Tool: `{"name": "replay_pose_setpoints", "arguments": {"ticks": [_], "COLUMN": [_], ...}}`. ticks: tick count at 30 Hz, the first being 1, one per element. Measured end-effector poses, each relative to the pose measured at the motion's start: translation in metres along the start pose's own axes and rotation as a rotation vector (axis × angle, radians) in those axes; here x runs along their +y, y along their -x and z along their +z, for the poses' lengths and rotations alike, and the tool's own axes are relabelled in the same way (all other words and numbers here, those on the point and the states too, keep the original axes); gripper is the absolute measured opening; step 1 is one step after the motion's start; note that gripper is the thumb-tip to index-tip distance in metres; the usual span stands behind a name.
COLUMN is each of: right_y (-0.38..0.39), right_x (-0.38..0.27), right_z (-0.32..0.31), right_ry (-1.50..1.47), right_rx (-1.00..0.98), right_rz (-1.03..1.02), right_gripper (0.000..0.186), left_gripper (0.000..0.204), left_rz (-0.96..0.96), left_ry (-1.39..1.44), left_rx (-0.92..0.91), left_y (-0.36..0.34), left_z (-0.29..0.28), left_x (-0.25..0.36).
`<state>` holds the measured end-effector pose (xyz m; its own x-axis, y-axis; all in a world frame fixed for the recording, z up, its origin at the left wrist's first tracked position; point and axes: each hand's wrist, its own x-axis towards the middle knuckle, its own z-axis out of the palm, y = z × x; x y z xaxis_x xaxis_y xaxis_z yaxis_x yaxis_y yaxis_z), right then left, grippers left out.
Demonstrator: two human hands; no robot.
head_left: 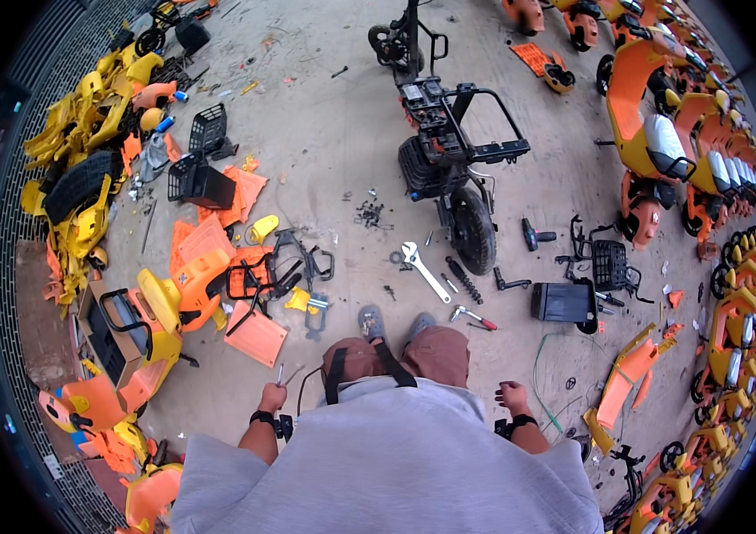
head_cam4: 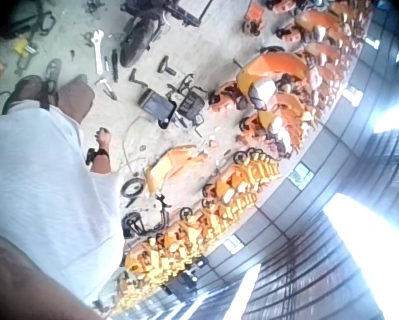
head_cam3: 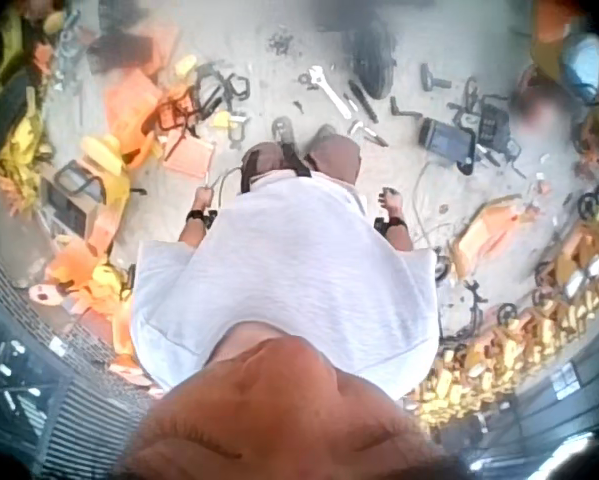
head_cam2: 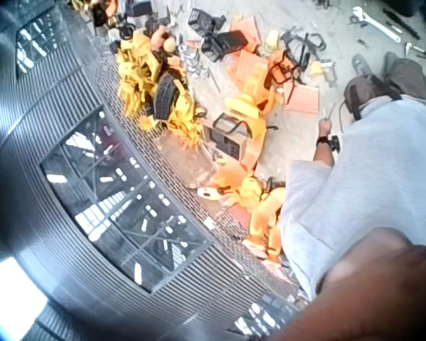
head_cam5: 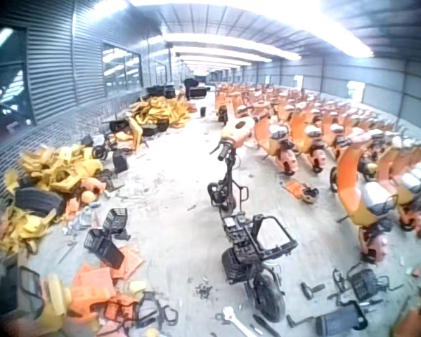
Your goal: The person uses a wrench to loosen a nut on a scooter wheel, then uses a power drill and a screwdriver to remove screws from a white plastic housing.
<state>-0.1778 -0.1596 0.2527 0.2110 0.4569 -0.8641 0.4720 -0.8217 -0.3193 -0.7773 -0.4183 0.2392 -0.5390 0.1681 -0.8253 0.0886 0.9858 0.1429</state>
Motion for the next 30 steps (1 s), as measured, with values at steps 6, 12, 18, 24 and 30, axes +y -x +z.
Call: {"name": "replay_pose_setpoints", "arguments": {"ticks": [6,12,18,24,30], "right_y": [0.02,0.038,0.02,0.025,0.025], "right_x": [-0.032,0.02,0.174,0.165,0.033], "right_z": [0.065,0.079,0.12,0.119,0.094], "right_ry": [-0.059,-0.264,-0.064,-0.098,-0.344], "right_rx": [-0.098,0.199,0.238,0.323,0.283], "right_rz": [-0.242,-0.246,-0.005,0.06,0.033], "right_gripper": [0.03,0.027,0.027,0.028,0.026], "left_gripper": [0.023,0.032,0.034,0.03,0.032], "left_rz": [0.095,0.446,0.728,0.863,0.886], "left_ry": [-0.122,-0.479,-0.432,-0.452,-0.008], "left_rx": [-0.106,-0.046,0.066,0.24,-0.141], "left_y": [-0.016,-0.014,0.004,0.055,0.04], "left_z": [-0.04,-0.06,-0.056,-0.042,-0.041], "left_x": [0.028,0.13,0.202,0.246,0.299]}}
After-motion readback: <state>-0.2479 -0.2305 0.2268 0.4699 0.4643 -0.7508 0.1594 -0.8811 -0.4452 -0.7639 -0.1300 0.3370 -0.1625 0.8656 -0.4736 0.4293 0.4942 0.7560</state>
